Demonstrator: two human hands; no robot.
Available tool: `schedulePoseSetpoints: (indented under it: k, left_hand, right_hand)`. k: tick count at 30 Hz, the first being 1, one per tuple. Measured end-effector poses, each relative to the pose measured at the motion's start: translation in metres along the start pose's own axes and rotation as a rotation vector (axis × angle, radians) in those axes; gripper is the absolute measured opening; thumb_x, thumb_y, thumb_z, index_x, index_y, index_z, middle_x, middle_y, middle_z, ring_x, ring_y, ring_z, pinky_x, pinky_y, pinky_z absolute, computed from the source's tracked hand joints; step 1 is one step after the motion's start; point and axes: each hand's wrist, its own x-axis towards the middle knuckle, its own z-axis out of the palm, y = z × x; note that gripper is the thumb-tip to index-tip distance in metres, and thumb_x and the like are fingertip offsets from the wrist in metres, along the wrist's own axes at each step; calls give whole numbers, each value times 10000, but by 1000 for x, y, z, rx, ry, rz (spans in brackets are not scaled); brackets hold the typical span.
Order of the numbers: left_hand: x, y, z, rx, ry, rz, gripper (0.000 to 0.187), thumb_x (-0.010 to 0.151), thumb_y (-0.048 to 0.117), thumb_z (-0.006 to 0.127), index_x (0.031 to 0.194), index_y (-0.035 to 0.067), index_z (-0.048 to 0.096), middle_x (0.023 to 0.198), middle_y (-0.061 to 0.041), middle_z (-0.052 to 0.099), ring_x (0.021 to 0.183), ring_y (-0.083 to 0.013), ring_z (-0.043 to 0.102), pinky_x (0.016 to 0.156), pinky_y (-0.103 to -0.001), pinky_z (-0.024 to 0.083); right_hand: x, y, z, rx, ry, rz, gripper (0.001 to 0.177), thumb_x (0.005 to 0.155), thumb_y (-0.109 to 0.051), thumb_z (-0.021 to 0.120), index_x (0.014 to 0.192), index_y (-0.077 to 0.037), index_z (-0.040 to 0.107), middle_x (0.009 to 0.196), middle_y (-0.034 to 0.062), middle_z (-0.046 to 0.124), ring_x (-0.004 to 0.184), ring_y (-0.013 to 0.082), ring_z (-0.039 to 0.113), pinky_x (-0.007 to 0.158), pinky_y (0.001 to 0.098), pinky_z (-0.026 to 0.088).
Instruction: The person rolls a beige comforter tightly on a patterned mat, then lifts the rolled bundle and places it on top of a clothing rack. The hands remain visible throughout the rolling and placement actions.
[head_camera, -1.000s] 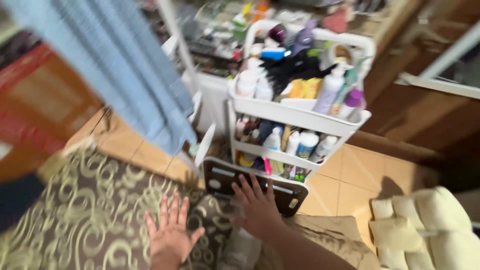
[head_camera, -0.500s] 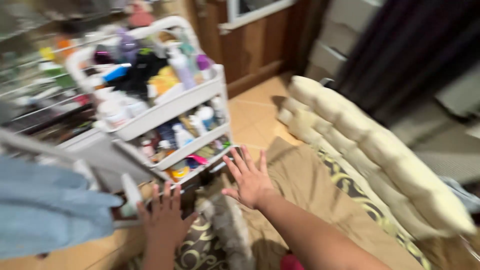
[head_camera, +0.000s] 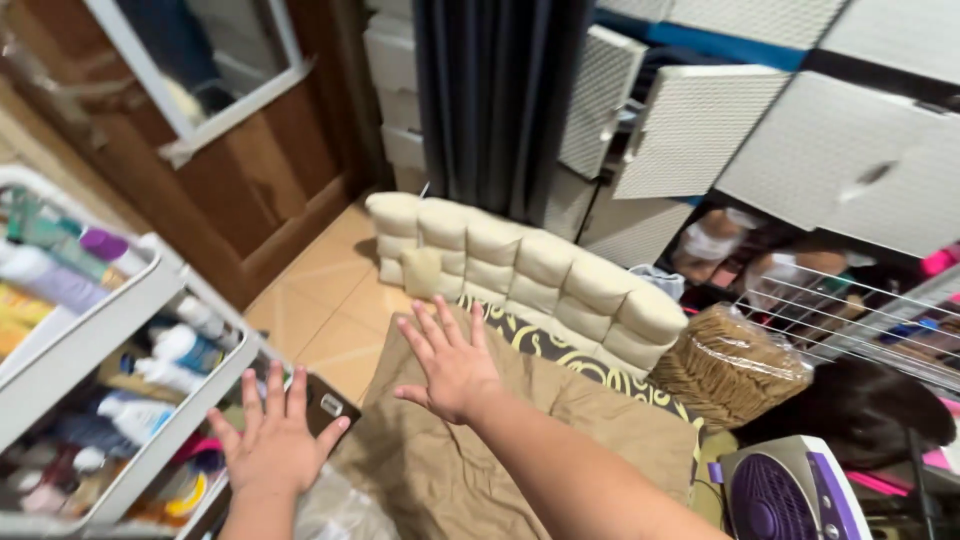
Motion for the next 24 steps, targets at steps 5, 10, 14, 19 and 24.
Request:
schedulePoseSetpoints:
  k: [5,10,14,19,24]
  left_hand:
    - [25,26,-15,-46,149,133,1042,812,867,402,1621,310,55,1709,39,-29,1565,-265,-97,1143,-685,-24]
    - [46,26,-64,72,80,301,1043,821,883,391,1622,358,-20,1711,62,-86,1556,-252,-137,1153,-679,-49]
    - [25,28,-48,52,288,500,1045,797,861,395,1620,335,23,1707,49,-61,1552,-254,-138,1120,-714,-45]
    - [6,43,-31,85,229,609,1024,806,875,373,1613,358,13,1706,57,-100,1558,-246,-164,1134,-709,-59]
    - [-16,55,-9,76,239,712,1039,792,871,376,1622,360,15,1702,62,-87,1550,-260,-145,1142,-708,-67]
  right_hand:
    - [-42,29,11,34,45,214,983,896,-783,402,1628,-188,127,1711,103,63,1564,361,-14,1146,746,-35]
    - [-80,29,-15,155,-20,470,1017,844,-766,458,1638,-238,105,1709,84,56,1563,344,-25,1138,743,-20]
    - [-152,-6,-1,51,-87,659,981,886,-782,426,1629,-226,110,1719,72,49,1572,346,-32,1151,753,-19]
    - [-174,-31,-4,19,-126,696,966,885,-782,395,1628,-250,84,1711,52,9,1563,331,-54,1133,764,-29]
    - [-192,-56,15,69,-131,744,971,885,-786,400,1628,-243,91,1713,41,17,1562,318,-41,1133,767,-22]
